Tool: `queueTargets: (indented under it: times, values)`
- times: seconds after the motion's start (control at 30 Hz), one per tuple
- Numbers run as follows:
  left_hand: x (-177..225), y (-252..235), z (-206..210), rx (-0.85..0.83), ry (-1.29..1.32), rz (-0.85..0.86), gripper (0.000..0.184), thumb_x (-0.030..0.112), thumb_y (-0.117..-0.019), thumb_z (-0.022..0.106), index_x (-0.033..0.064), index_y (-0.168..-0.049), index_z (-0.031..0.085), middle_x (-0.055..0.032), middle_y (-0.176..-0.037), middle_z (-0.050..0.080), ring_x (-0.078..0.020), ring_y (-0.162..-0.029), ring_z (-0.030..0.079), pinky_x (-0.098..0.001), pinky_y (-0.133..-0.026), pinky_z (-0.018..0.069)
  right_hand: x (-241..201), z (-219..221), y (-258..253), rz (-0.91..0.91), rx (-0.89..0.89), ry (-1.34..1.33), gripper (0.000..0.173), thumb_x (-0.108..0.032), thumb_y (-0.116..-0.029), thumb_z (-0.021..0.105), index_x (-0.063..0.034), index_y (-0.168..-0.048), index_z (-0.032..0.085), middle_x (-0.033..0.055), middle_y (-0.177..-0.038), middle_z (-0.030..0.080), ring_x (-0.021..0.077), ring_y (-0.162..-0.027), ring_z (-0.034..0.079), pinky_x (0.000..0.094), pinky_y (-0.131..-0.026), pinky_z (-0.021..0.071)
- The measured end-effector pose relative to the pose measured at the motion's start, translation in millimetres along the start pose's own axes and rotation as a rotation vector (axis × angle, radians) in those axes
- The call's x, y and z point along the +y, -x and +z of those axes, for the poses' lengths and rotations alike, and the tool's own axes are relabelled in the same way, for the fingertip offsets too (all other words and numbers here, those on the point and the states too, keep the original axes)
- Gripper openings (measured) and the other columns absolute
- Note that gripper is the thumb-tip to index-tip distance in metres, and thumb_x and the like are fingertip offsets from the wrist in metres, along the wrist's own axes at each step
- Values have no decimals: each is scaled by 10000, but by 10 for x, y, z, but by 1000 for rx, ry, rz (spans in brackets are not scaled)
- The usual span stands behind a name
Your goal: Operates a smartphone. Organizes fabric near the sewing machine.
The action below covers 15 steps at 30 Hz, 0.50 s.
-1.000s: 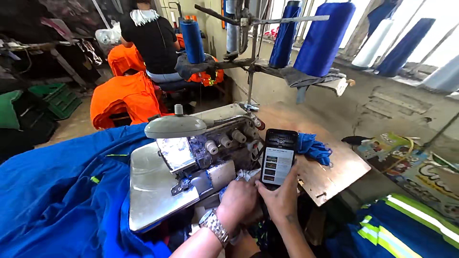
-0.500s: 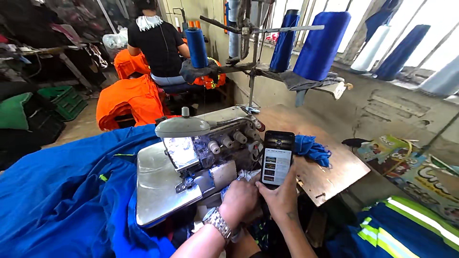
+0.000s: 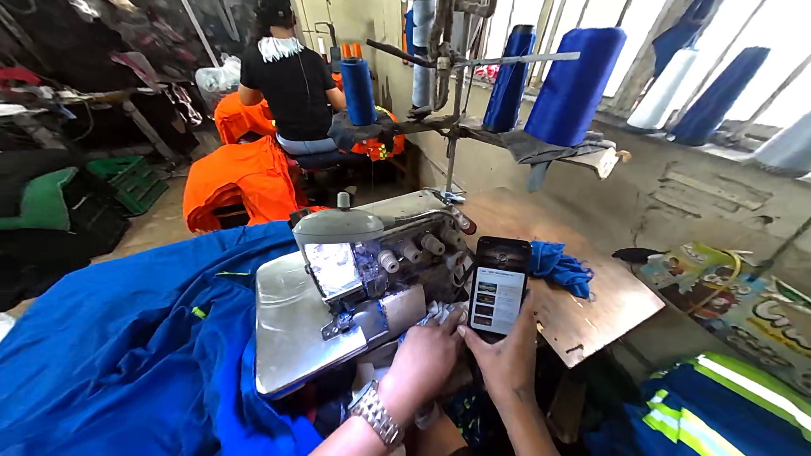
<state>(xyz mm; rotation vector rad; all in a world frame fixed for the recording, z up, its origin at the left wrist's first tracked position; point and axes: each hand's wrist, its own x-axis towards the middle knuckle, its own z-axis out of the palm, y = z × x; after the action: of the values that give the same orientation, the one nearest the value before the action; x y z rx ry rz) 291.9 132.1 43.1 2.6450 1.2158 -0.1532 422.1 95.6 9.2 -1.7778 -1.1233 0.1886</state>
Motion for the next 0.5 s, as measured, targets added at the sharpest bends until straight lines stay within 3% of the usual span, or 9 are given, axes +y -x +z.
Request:
queueTargets:
  times: [0.13, 0.2, 0.27, 0.3, 0.37, 0.5]
  values:
    - [10, 211, -69, 61, 64, -12, 400, 158, -1029, 477, 124, -1412, 588, -69, -1635, 392, -371, -1161, 658, -542, -837, 562, 14, 26, 34, -29, 68, 45, 1251, -349, -640, 955, 17, -1600, 242, 304, -1425, 510, 480, -1291, 525, 689, -1041, 410]
    - [-7, 299, -64, 161, 188, -43, 393, 177, -1014, 494, 130, -1377, 635, -65, -1555, 507, -315, -1155, 683, -513, -885, 575, 23, 24, 44, -35, 91, 41, 1242, -363, -635, 958, 18, -1591, 263, 302, -1402, 519, 480, -1253, 544, 690, -997, 437]
    - [-33, 333, -78, 252, 397, -95, 370, 206, -1030, 485, 106, -1341, 660, -76, -1377, 649, -257, -1083, 704, -483, -923, 570, 38, -8, 57, -21, 86, -20, 1248, -384, -645, 950, 24, -1595, 250, 303, -1429, 501, 467, -1285, 530, 683, -1035, 419]
    - [-53, 332, -76, 297, 493, -111, 371, 221, -1033, 483, 96, -1332, 664, -89, -1260, 695, -235, -997, 706, -460, -901, 570, 62, -38, 65, -10, 67, -85, 1225, -403, -670, 930, 20, -1597, 250, 291, -1452, 489, 435, -1311, 520, 644, -1068, 421]
    - [-99, 329, -92, 320, 648, -136, 376, 241, -1041, 478, 107, -1341, 659, -78, -1169, 716, -177, -895, 699, -396, -860, 577, 161, -110, 57, 24, 7, -268, 1069, -450, -765, 847, -6, -1579, 314, 228, -1447, 522, 303, -1306, 551, 483, -1079, 484]
    - [-157, 330, -124, 282, 828, -139, 365, 241, -1060, 464, 107, -1346, 646, -36, -1230, 704, -110, -869, 715, -319, -824, 604, 299, -283, -86, 100, -112, -558, 580, -331, -997, 602, -23, -1478, 501, 124, -1275, 666, 149, -1135, 666, 334, -973, 565]
